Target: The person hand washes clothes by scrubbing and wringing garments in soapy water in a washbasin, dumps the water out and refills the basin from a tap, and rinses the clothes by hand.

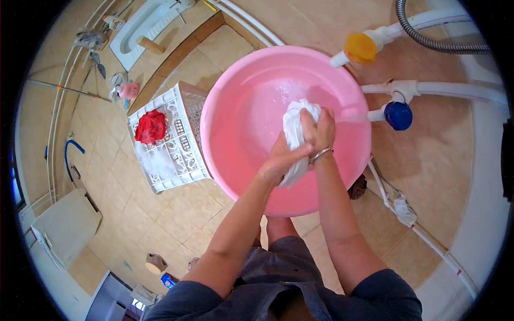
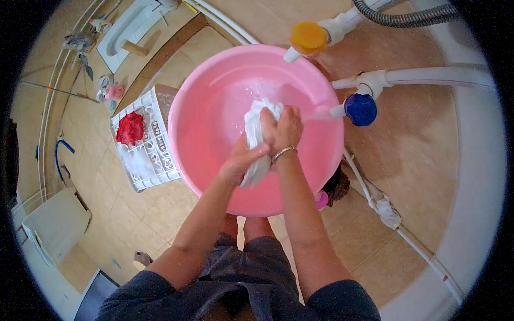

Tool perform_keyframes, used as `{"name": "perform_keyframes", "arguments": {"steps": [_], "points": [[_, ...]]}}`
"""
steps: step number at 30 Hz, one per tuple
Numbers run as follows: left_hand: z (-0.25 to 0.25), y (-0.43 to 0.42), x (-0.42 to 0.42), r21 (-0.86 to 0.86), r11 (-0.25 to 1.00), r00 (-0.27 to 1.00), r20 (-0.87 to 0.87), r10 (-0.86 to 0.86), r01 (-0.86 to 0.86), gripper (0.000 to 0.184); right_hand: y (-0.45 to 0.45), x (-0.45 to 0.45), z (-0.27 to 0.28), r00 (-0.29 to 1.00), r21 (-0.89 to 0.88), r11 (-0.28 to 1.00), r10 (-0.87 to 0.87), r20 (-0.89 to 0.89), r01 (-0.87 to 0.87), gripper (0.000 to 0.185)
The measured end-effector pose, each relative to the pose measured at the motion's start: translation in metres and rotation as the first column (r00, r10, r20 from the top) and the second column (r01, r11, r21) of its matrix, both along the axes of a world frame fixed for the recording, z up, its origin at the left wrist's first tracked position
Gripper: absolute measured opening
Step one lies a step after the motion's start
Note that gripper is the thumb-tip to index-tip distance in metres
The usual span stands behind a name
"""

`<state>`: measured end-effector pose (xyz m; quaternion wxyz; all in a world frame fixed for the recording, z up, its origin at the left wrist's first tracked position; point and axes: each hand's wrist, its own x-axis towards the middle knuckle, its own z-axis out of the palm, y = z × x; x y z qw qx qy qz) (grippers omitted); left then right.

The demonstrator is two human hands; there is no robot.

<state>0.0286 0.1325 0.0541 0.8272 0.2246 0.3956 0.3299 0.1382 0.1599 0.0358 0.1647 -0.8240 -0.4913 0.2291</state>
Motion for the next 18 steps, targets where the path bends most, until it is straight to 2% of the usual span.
{"name": "perform_keyframes", "arguments": {"steps": [1,2,3,4,5,6,7,8,9,10,11,13,14,15,16,17,18], "points": [[0.009,0.003,-0.004,0.0,1.0,1.0,0.002,-0.001,0.001,0.064,-0.004,0.008,-0.008,1.0,0.0,1.0,-0.001,0.002,0.001,0.039],[0.019,0.004,-0.009,-0.118,0.989,0.996,-0.001,-0.092,0.091,0.06,-0.01,0.018,-0.022,0.778,-0.057,0.995,-0.104,-0.62,0.087,0.045],[0.026,0.004,-0.011,-0.233,0.956,0.983,0.008,-0.181,0.178,0.056,-0.012,0.024,-0.022,0.209,-0.153,0.981,-0.175,-0.962,0.118,0.051],[0.03,0.0,-0.01,-0.234,0.956,0.984,0.013,-0.18,0.178,0.056,-0.016,0.03,-0.021,-0.129,-0.124,0.985,-0.108,-0.986,0.12,0.058],[0.034,-0.005,-0.007,-0.375,0.921,0.969,0.246,-0.013,0.108,0.054,-0.02,0.031,-0.022,-0.124,-0.126,0.985,-0.111,-0.986,0.12,0.058],[0.036,-0.011,-0.003,-0.518,0.852,0.882,0.434,0.184,0.077,0.051,-0.023,0.025,-0.018,-0.321,-0.12,0.979,-0.061,-0.945,0.167,0.063],[0.037,-0.017,0.002,-0.521,0.85,0.88,0.438,0.183,0.083,0.051,-0.024,0.016,-0.007,-0.413,-0.122,0.973,-0.031,-0.91,0.196,0.066],[0.038,-0.023,0.009,-0.541,0.827,0.725,0.629,0.28,0.15,0.047,-0.025,0.007,0.004,-0.5,-0.127,0.967,0.001,-0.866,0.222,0.069],[0.039,-0.028,0.014,-0.543,0.811,0.519,0.768,0.375,0.219,0.044,-0.021,-0.005,0.027,-0.583,-0.063,0.956,0.122,-0.803,0.286,0.056],[0.047,-0.03,0.015,-0.589,0.787,0.586,0.709,0.393,0.185,0.041,-0.018,-0.006,0.03,-0.618,-0.036,0.947,0.179,-0.765,0.32,0.05],[0.045,-0.03,0.012,-0.59,0.786,0.585,0.708,0.394,0.184,0.041,-0.016,-0.006,0.033,-0.651,-0.011,0.936,0.236,-0.722,0.352,0.043],[0.038,-0.029,0.0,-0.419,0.849,0.756,0.654,0.037,0.321,0.042,-0.001,0.007,0.023,-0.763,0.31,0.93,0.346,-0.546,0.2,0.032],[0.032,-0.024,-0.004,-0.452,0.816,0.895,0.414,-0.166,0.36,0.042,0.002,0.016,0.027,-0.724,0.184,0.979,0.193,-0.662,0.093,0.02],[0.036,-0.019,0.0,-0.452,0.815,0.894,0.417,-0.165,0.362,0.042,0.003,0.02,0.03,-0.722,0.182,0.979,0.192,-0.664,0.093,0.02],[0.043,-0.013,0.005,-0.273,0.924,0.963,0.101,-0.25,0.268,0.039,0.005,0.023,0.032,-0.536,0.121,0.993,0.103,-0.838,0.001,0.019],[0.047,-0.009,0.01,-0.054,0.972,0.944,-0.234,-0.234,0.228,0.036,0.006,0.024,0.034,-0.308,0.037,0.997,0.013,-0.951,-0.072,0.02],[0.043,-0.008,0.012,-0.023,0.976,0.929,-0.303,-0.213,0.216,0.034,0.008,0.019,0.044,-0.085,-0.05,0.997,-0.056,-0.995,-0.065,0.022]]}}
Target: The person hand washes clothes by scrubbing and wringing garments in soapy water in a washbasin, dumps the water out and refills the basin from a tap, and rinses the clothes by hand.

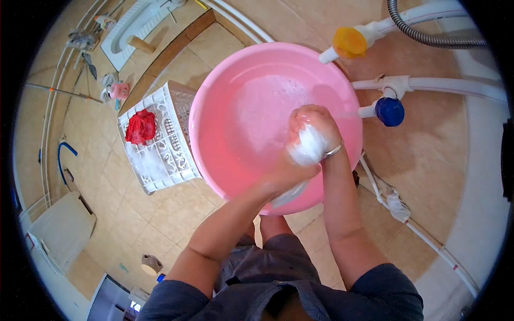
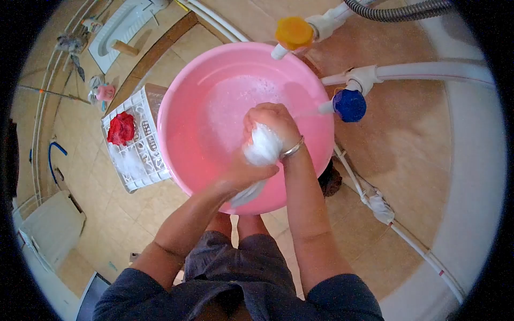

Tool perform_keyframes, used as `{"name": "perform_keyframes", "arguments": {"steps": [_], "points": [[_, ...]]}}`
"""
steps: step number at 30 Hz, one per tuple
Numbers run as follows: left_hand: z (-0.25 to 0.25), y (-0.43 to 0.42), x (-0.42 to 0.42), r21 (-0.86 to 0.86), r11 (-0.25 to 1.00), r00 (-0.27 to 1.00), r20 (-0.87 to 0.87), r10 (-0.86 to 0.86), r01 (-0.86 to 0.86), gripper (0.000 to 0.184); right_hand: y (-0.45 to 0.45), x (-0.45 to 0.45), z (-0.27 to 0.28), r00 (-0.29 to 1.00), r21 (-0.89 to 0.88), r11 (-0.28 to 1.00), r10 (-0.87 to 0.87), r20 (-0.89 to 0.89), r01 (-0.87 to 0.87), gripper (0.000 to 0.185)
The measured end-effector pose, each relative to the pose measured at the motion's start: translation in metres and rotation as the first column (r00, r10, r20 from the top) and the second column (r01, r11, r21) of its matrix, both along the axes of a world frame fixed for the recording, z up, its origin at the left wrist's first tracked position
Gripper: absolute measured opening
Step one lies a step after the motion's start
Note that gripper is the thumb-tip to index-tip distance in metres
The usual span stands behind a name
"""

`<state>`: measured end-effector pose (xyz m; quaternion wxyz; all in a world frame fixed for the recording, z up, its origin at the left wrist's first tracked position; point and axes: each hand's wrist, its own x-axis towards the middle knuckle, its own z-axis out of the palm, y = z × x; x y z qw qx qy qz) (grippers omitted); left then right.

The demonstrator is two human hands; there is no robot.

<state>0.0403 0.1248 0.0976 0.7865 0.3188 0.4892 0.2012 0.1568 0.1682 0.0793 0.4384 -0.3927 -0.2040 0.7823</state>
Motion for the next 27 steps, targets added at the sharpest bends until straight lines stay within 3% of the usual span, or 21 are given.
{"name": "perform_keyframes", "arguments": {"steps": [1,3,4,5,7,8,9,11,12,14,15,17,18,19,20,21,22,23,25,26,27], "points": [[-0.006,0.003,0.002,0.001,1.0,1.0,0.001,0.004,-0.004,0.034,0.001,-0.003,-0.005,1.0,0.001,1.0,0.004,0.001,-0.004,0.022],[-0.022,0.009,0.003,0.122,0.97,0.963,-0.197,-0.183,0.21,0.04,0.001,-0.01,-0.02,0.929,-0.05,0.992,-0.093,0.358,0.118,0.017],[-0.03,0.011,0.004,0.12,0.971,0.963,-0.197,-0.182,0.208,0.04,0.003,-0.014,-0.02,0.863,-0.017,0.996,-0.064,0.502,0.083,0.018],[-0.037,0.014,0.004,0.063,0.959,0.936,-0.244,-0.253,0.276,0.041,0.002,-0.016,-0.027,0.863,-0.018,0.996,-0.063,0.501,0.083,0.018],[-0.052,0.013,0.0,0.007,0.943,0.902,-0.294,-0.316,0.333,0.041,0.002,-0.023,-0.042,0.599,0.126,0.991,-0.13,0.79,0.049,0.019],[-0.061,0.008,-0.003,0.137,0.964,0.959,-0.205,-0.198,0.228,0.04,-0.001,-0.022,-0.041,0.529,0.119,0.993,-0.093,0.844,-0.014,0.018],[-0.07,0.001,-0.006,0.252,0.961,0.991,-0.098,-0.088,0.11,0.038,-0.005,-0.022,-0.037,0.53,0.113,0.993,-0.087,0.843,-0.016,0.018],[-0.094,-0.003,-0.022,0.212,0.965,0.984,-0.127,-0.126,0.151,0.036,-0.009,-0.017,-0.032,0.513,0.35,0.926,-0.233,0.826,-0.143,0.012],[-0.101,-0.002,-0.034,0.171,0.966,0.974,-0.157,-0.166,0.192,0.034,-0.013,-0.011,-0.032,0.512,0.352,0.925,-0.234,0.826,-0.145,0.012],[-0.108,0.007,-0.06,0.132,0.912,0.909,-0.219,-0.356,0.389,0.032,-0.027,0.006,-0.04,0.692,0.18,0.982,-0.09,0.716,-0.059,0.009],[-0.113,0.012,-0.071,0.132,0.912,0.909,-0.217,-0.356,0.389,0.032,-0.036,0.013,-0.047,0.691,0.18,0.982,-0.09,0.718,-0.059,0.009],[-0.121,0.02,-0.085,0.072,0.772,0.731,-0.388,-0.561,0.631,0.029,-0.056,0.025,-0.067,0.739,0.205,0.96,0.004,0.674,-0.192,0.005],[-0.114,0.022,-0.084,0.072,0.773,0.732,-0.387,-0.561,0.63,0.029,-0.065,0.028,-0.076,0.713,0.158,0.936,0.121,0.691,-0.313,0.01],[-0.097,0.026,-0.083,0.114,0.839,0.806,-0.371,-0.461,0.532,0.027,-0.072,0.024,-0.081,0.712,0.158,0.937,0.122,0.691,-0.313,0.01],[-0.082,0.031,-0.081,0.154,0.892,0.868,-0.348,-0.354,0.426,0.025,-0.08,0.018,-0.087,0.756,0.004,0.962,0.214,0.619,-0.275,0.015],[-0.073,0.036,-0.078,0.156,0.891,0.868,-0.346,-0.355,0.427,0.025,-0.084,0.011,-0.09,0.798,-0.154,0.958,0.288,0.53,-0.244,0.02],[-0.064,0.041,-0.076,0.143,0.905,0.902,-0.231,-0.364,0.401,0.025,-0.081,0.003,-0.076,0.732,-0.188,0.924,0.378,0.567,-0.332,0.034],[-0.056,0.047,-0.074,0.125,0.918,0.925,-0.113,-0.364,0.376,0.025,-0.079,-0.004,-0.068,0.733,-0.189,0.925,0.378,0.565,-0.331,0.034],[-0.04,0.056,-0.068,0.21,0.917,0.94,-0.114,-0.32,0.338,0.024,-0.077,-0.012,-0.062,0.722,-0.3,0.834,0.551,0.418,-0.463,0.04],[-0.038,0.06,-0.067,0.297,0.907,0.954,-0.111,-0.277,0.298,0.024,-0.077,-0.009,-0.067,0.724,-0.301,0.835,0.55,0.415,-0.461,0.04],[-0.041,0.067,-0.066,0.295,0.907,0.954,-0.113,-0.279,0.3,0.024,-0.074,0.0,-0.079,0.707,-0.221,0.949,0.316,0.633,-0.226,0.042]]}}
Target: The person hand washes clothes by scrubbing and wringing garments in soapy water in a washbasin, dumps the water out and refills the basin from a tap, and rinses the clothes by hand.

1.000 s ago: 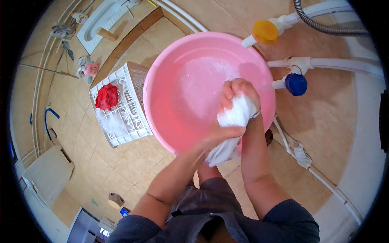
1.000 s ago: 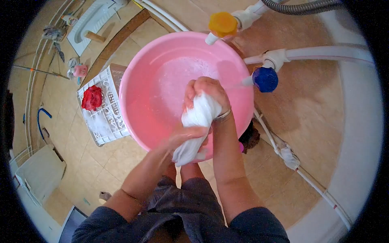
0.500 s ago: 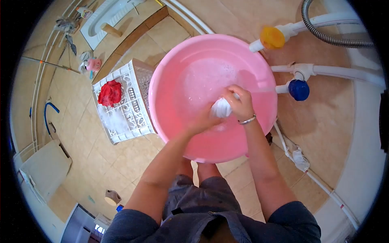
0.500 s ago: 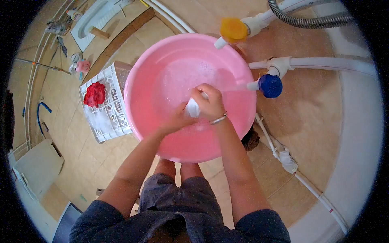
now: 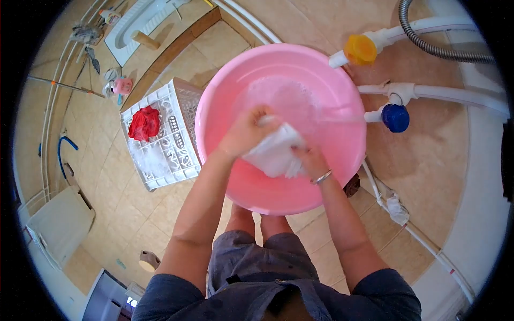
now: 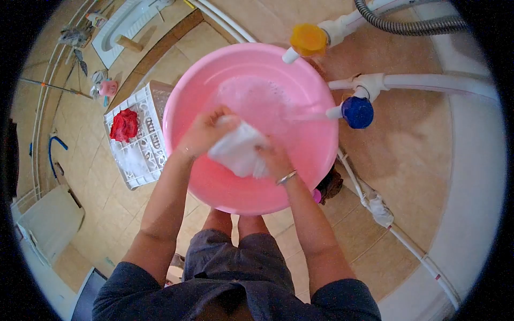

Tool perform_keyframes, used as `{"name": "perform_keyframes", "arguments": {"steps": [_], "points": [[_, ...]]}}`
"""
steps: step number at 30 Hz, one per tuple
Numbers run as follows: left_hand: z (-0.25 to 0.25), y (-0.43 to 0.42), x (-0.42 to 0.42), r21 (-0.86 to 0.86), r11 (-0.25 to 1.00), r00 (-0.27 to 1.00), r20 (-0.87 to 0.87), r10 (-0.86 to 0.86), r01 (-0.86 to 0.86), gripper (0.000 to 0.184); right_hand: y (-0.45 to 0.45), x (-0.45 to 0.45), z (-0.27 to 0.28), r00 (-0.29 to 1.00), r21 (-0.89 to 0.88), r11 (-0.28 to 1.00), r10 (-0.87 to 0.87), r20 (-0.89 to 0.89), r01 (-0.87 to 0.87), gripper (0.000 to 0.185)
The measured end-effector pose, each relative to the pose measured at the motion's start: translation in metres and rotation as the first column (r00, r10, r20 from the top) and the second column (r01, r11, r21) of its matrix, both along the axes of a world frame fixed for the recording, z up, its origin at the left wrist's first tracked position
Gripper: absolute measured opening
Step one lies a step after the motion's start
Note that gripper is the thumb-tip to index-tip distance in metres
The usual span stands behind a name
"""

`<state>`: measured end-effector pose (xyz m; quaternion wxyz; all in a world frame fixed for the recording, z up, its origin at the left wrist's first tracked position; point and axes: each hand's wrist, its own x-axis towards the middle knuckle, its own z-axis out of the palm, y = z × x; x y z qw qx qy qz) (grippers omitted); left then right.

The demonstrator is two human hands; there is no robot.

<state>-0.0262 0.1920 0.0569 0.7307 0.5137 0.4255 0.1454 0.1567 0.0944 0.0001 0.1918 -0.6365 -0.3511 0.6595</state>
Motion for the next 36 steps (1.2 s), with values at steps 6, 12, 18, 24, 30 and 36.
{"name": "perform_keyframes", "arguments": {"steps": [6,12,18,24,30,36], "points": [[-0.076,0.003,-0.018,0.445,0.791,0.75,-0.32,0.578,-0.42,0.034,0.039,0.055,-0.035,0.479,-0.134,0.937,0.283,0.831,-0.322,0.053],[-0.106,-0.032,0.013,-0.614,0.45,0.744,-0.39,0.542,-0.649,0.046,0.057,-0.031,-0.123,0.856,0.647,0.752,-0.247,0.454,-0.125,0.061],[-0.129,-0.044,0.016,-0.621,0.382,0.45,0.053,0.891,-0.684,0.026,0.027,-0.099,-0.002,0.946,0.627,0.777,-0.245,0.212,0.06,0.041],[-0.077,-0.047,0.02,0.031,0.846,0.809,-0.277,0.518,-0.531,0.036,0.074,0.002,-0.047,0.685,0.227,0.959,-0.053,0.727,-0.167,0.052],[-0.134,-0.063,0.012,0.024,0.92,0.873,-0.307,0.38,-0.392,0.035,0.084,0.009,-0.066,0.547,0.217,0.868,0.073,0.834,-0.447,0.059],[-0.155,-0.075,-0.005,-0.013,0.923,0.761,-0.57,0.309,-0.384,0.032,0.087,-0.021,-0.043,0.564,-0.101,0.854,0.422,0.71,-0.511,0.039]]}}
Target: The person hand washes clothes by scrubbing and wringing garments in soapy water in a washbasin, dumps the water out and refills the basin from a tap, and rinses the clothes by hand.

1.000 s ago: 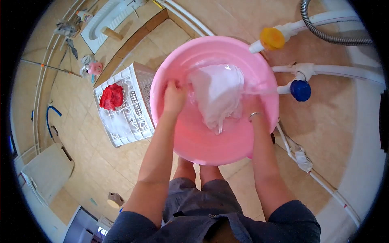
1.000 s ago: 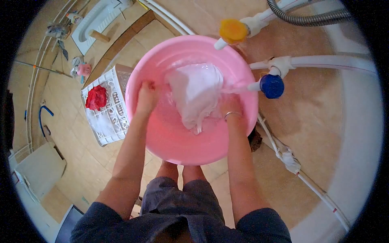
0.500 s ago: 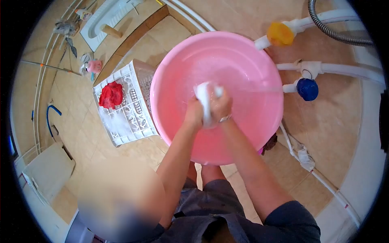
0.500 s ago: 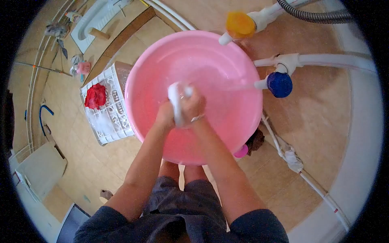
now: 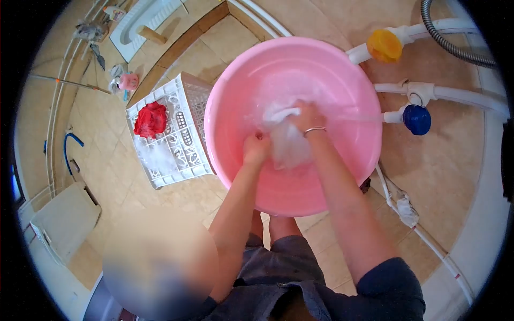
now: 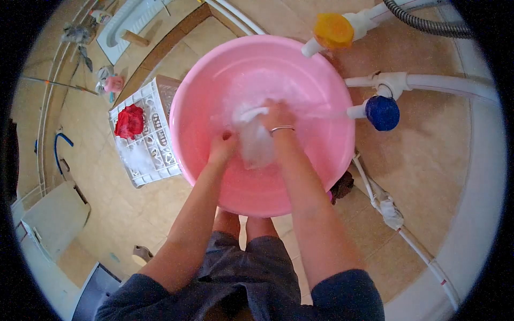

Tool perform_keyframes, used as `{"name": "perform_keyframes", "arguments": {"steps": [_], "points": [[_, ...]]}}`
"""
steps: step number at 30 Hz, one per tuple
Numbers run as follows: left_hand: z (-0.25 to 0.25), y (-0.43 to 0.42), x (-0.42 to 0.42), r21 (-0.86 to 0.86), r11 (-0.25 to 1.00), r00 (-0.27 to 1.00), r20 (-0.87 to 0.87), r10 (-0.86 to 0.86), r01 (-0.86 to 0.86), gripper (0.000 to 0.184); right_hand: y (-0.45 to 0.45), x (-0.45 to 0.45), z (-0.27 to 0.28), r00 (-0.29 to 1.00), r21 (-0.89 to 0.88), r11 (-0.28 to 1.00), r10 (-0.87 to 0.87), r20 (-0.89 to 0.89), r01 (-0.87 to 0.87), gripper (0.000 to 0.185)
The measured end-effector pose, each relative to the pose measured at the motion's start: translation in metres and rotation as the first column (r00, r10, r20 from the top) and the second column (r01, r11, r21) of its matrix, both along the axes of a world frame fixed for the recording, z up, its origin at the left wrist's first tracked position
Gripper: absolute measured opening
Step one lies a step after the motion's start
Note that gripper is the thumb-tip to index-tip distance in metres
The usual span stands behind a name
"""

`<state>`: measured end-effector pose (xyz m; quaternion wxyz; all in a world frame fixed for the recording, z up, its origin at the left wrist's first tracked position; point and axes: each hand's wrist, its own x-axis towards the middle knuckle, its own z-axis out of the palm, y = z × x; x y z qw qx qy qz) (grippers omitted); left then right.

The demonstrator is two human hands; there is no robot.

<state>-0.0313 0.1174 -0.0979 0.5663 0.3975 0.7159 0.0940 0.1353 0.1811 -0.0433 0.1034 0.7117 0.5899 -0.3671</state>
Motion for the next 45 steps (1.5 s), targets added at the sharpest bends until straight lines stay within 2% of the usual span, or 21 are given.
{"name": "perform_keyframes", "arguments": {"steps": [2,4,7,8,10,15,18,19,22,24,25,31,32,33,34,35,37,38,40,42,45], "points": [[0.032,0.004,-0.003,0.041,0.999,0.998,-0.061,0.007,-0.005,0.034,-0.001,0.004,-0.006,0.98,0.114,0.981,-0.17,0.103,0.158,0.036],[0.076,0.014,0.007,-0.299,0.918,0.961,0.012,0.276,-0.26,0.041,-0.015,-0.001,-0.017,0.993,0.278,0.956,0.07,0.096,-0.094,0.034],[0.079,0.01,0.017,-0.582,0.72,0.781,0.218,0.586,-0.378,0.042,-0.036,-0.025,0.033,0.629,-0.247,0.864,-0.492,-0.602,0.439,0.025],[0.059,0.001,0.018,-0.588,0.714,0.776,0.217,0.592,-0.38,0.042,-0.052,-0.037,0.047,0.696,-0.021,0.92,-0.311,-0.648,0.391,0.023],[0.005,-0.017,0.019,-0.701,0.636,0.027,0.665,0.747,-0.322,0.039,-0.077,-0.061,0.083,0.75,0.377,0.866,0.002,-0.661,0.33,0.02],[0.067,-0.001,0.03,-0.496,0.664,0.282,0.64,0.715,-0.559,0.03,-0.071,-0.061,0.087,0.746,0.519,0.683,-0.057,-0.664,0.514,0.02],[0.114,0.023,0.041,-0.519,0.56,0.276,0.525,0.805,-0.646,0.026,-0.033,-0.022,0.064,0.902,0.52,0.738,-0.331,-0.275,0.43,0.024],[0.12,0.028,0.033,-0.377,0.691,0.507,0.481,0.715,-0.617,0.026,-0.02,-0.001,0.043,0.893,0.448,0.783,-0.441,-0.091,0.432,0.027],[0.096,0.027,0.008,-0.17,0.83,0.751,0.357,0.555,-0.532,0.023,-0.012,0.045,-0.003,0.956,0.319,0.943,-0.178,0.232,0.098,0.043],[0.08,0.021,-0.007,0.349,0.936,0.992,-0.094,0.081,-0.043,0.019,-0.018,0.048,0.009,0.947,0.683,0.688,0.022,0.32,-0.246,0.054],[0.099,0.025,-0.005,0.406,0.893,0.929,-0.367,-0.036,0.195,0.017,-0.026,0.036,0.009,0.968,0.442,0.862,0.236,0.085,-0.248,0.06],[0.068,0.053,0.018,0.75,0.583,0.938,-0.144,-0.317,0.312,0.025,-0.058,0.009,0.018,0.832,0.216,0.846,0.525,-0.177,-0.488,0.046],[0.062,0.058,0.022,0.752,0.583,0.939,-0.141,-0.313,0.307,0.025,-0.06,0.008,0.033,0.831,0.215,0.843,0.529,-0.173,-0.492,0.046],[0.057,0.06,0.027,0.364,0.916,0.886,0.352,-0.301,0.167,0.034,-0.064,0.007,0.047,0.838,0.389,0.864,0.449,-0.31,-0.319,0.041],[0.062,0.062,0.031,-0.16,0.969,0.699,0.715,-0.019,0.19,0.044,-0.064,0.006,0.058,0.805,0.521,0.846,0.384,-0.453,-0.111,0.036],[0.07,0.06,0.034,-0.331,0.913,0.589,0.797,0.134,0.24,0.059,-0.061,0.006,0.068,0.804,0.518,0.847,0.387,-0.451,-0.117,0.036],[0.082,0.049,0.037,-0.361,0.919,0.476,0.844,0.249,0.16,0.061,-0.059,0.003,0.085,0.664,0.441,0.784,0.049,-0.746,0.437,0.031],[0.091,0.044,0.036,-0.392,0.916,0.351,0.871,0.343,0.079,0.063,-0.053,-0.001,0.089,0.664,0.442,0.783,0.05,-0.746,0.438,0.031],[0.125,0.026,0.06,-0.46,0.883,0.132,0.873,0.469,-0.094,0.055,-0.039,-0.009,0.09,0.143,-0.024,0.404,-0.38,-0.914,0.914,0.03],[0.135,0.014,0.072,-0.368,0.881,0.323,0.83,0.455,-0.296,0.047,-0.031,-0.008,0.075,0.187,0.066,0.285,-0.421,-0.888,0.956,0.03],[0.145,0.019,0.067,-0.251,0.965,0.529,0.811,0.25,-0.071,0.047,-0.027,-0.001,0.067,0.863,0.479,0.733,-0.49,-0.12,0.483,0.041]]}}
